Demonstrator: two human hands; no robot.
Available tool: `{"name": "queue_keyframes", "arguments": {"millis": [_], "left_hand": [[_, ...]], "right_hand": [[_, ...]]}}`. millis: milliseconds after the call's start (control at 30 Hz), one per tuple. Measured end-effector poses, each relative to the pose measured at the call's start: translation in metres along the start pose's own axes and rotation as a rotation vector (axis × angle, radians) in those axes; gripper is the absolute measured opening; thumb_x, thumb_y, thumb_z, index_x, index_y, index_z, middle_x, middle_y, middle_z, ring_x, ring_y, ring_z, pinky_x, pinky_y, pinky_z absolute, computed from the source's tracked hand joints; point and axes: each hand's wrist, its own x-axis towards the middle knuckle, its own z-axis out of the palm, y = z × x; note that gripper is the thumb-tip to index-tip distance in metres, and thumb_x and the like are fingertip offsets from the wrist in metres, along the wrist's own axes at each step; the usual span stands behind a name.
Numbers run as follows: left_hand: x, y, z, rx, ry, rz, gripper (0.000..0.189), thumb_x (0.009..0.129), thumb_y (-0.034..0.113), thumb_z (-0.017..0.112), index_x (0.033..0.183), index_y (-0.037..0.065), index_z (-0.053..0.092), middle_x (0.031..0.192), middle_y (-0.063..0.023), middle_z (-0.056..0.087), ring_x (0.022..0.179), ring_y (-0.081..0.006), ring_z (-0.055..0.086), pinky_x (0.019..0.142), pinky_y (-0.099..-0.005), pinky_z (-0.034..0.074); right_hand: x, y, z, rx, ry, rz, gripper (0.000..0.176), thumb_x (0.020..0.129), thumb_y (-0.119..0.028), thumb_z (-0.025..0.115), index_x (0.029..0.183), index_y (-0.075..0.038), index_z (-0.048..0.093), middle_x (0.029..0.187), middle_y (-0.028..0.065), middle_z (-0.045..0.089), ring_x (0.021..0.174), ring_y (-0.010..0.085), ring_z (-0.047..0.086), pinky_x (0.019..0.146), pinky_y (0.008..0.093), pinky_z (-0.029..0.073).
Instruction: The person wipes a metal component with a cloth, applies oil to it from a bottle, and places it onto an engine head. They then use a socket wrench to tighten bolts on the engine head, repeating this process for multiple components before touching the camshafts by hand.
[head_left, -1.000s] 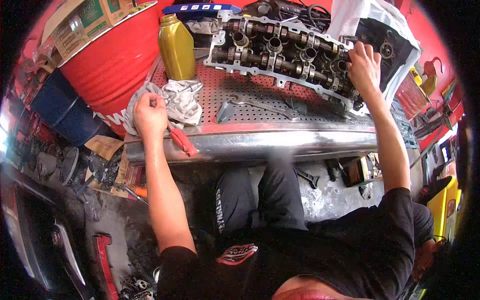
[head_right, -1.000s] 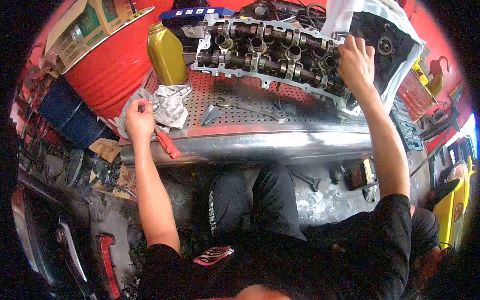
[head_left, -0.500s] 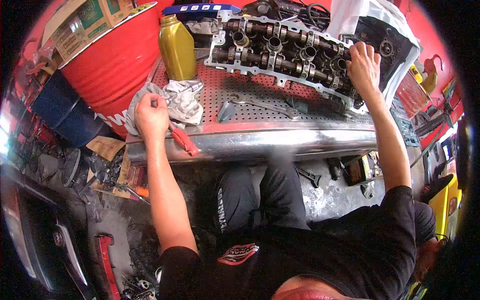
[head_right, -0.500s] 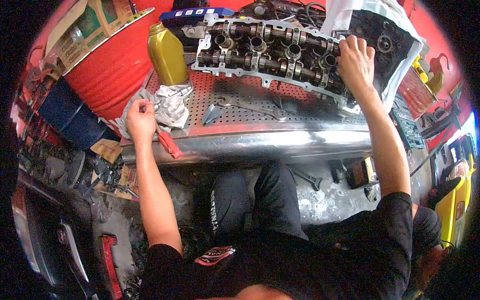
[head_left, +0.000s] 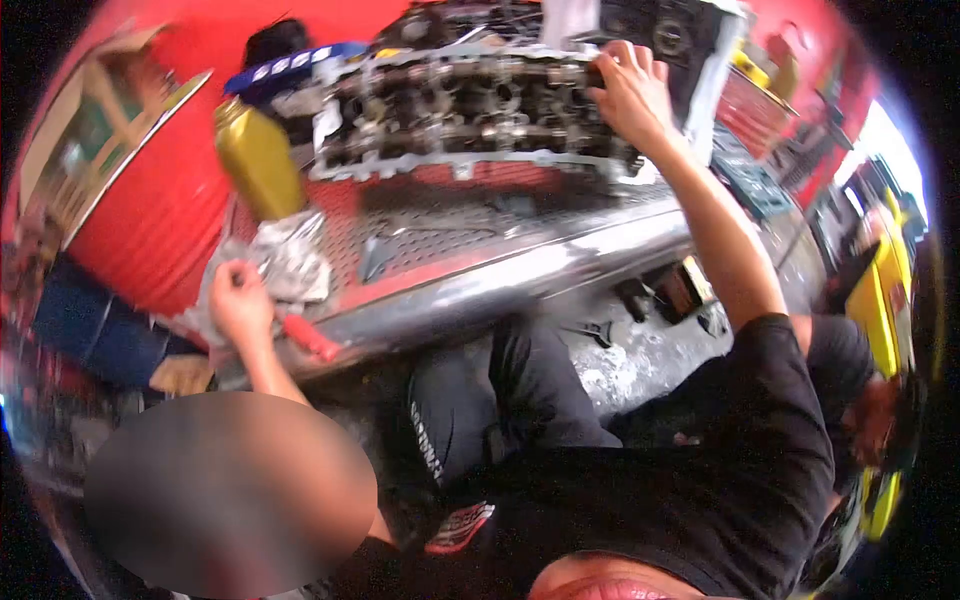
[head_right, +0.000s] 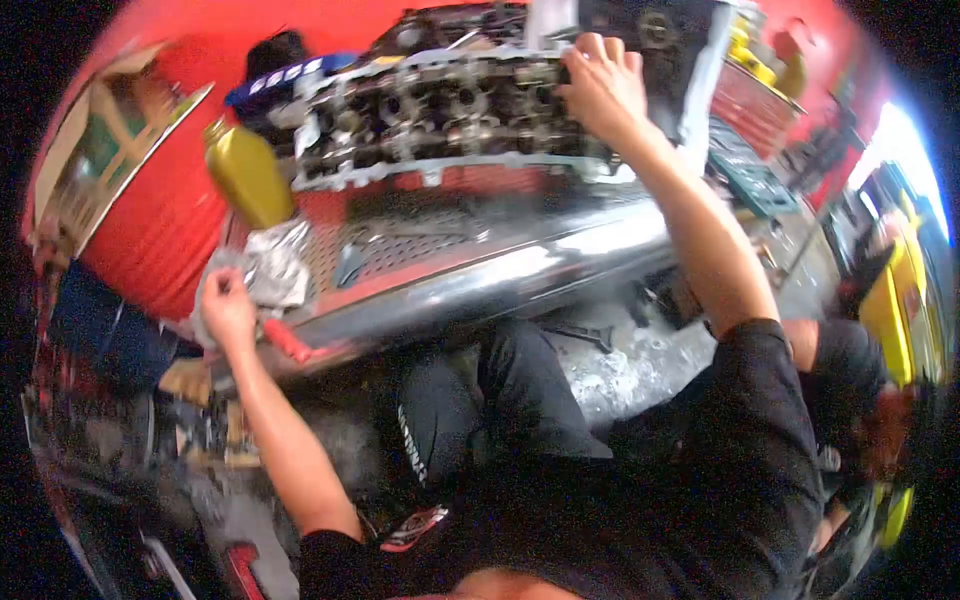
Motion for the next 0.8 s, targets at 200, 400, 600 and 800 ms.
{"name": "queue_keyframes", "arguments": {"millis": [200, 400, 600, 800], "left_hand": [[0.002, 0.009, -0.006, 0.036, -0.032, -0.055, 0.017, 0.083, 0.017, 0.068, 0.091, 0.002, 0.066, 0.087, -0.015, 0.069, 0.08, -0.0305, 0.065, 0.074, -0.0392, 0.05], [0.0, 0.017, -0.009, 0.062, -0.023, -0.059, 0.017, 0.083, 0.018, 0.067, 0.09, 0.002, 0.066, 0.085, -0.0145, 0.068, 0.078, -0.0296, 0.065, 0.072, -0.0389, 0.049], [0.0, 0.014, -0.007, 0.036, -0.028, -0.074, 0.014, 0.082, 0.017, 0.067, 0.086, 0.003, 0.066, 0.079, -0.014, 0.067, 0.074, -0.0293, 0.064, 0.07, -0.0383, 0.049], [-0.001, 0.004, -0.002, 0.0, 0.044, -0.027, 0.015, 0.079, 0.02, 0.069, 0.084, 0.005, 0.067, 0.08, -0.016, 0.066, 0.078, -0.0358, 0.063, 0.072, -0.0441, 0.048]], "right_hand": [[0.04, 0.078, 0.02, 0.193, -0.393, 0.388, 0.051, 0.096, -0.044, 0.044, 0.093, 0.002, 0.065, 0.091, 0.0277, 0.067, 0.096, 0.0447, 0.063, 0.087, 0.0513, 0.049], [0.0, 0.049, -0.015, 0.146, -0.413, 0.219, 0.036, 0.098, -0.032, 0.042, 0.097, -0.001, 0.061, 0.099, 0.0245, 0.066, 0.094, 0.0429, 0.063, 0.082, 0.0519, 0.048], [0.018, 0.077, 0.015, 0.41, -0.406, 0.485, 0.062, 0.097, -0.055, 0.038, 0.105, 0.001, 0.065, 0.102, 0.0285, 0.065, 0.103, 0.0427, 0.061, 0.092, 0.0483, 0.046], [-0.022, 0.044, -0.007, 0.129, -0.399, 0.317, 0.044, 0.098, -0.041, 0.039, 0.098, -0.006, 0.066, 0.096, 0.0236, 0.067, 0.093, 0.0408, 0.064, 0.081, 0.051, 0.05]]}}
